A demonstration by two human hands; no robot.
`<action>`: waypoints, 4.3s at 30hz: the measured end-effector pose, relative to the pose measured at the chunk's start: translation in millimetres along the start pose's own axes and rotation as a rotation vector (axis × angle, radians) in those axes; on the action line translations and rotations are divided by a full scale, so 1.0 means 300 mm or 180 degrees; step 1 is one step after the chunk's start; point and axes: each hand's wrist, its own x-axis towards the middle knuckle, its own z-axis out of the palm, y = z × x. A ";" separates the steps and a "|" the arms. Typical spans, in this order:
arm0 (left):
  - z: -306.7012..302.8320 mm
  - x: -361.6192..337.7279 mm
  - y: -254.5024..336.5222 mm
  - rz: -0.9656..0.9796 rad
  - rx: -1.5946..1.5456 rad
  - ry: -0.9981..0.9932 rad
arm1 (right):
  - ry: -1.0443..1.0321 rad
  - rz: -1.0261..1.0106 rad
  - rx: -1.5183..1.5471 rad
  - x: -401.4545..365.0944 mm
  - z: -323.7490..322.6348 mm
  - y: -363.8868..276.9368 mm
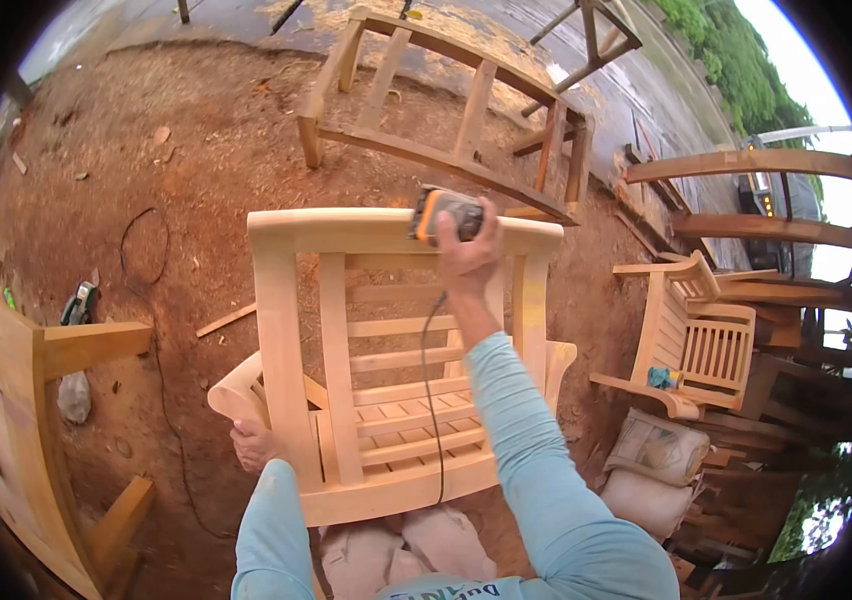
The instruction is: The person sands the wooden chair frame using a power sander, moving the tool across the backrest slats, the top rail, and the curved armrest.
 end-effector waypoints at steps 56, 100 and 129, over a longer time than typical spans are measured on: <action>-0.016 -0.002 0.001 -0.0084 0.0127 -0.0133 | -0.0064 -0.0465 0.0388 -0.223 0.223 -0.355; -0.058 0.013 0.023 -0.0393 0.0309 -0.0684 | 0.0636 -0.0399 -0.0079 -0.114 -0.089 0.232; -0.088 0.011 0.044 -0.0415 0.0344 -0.0774 | 0.0395 -0.0869 -0.0338 0.039 -0.242 0.467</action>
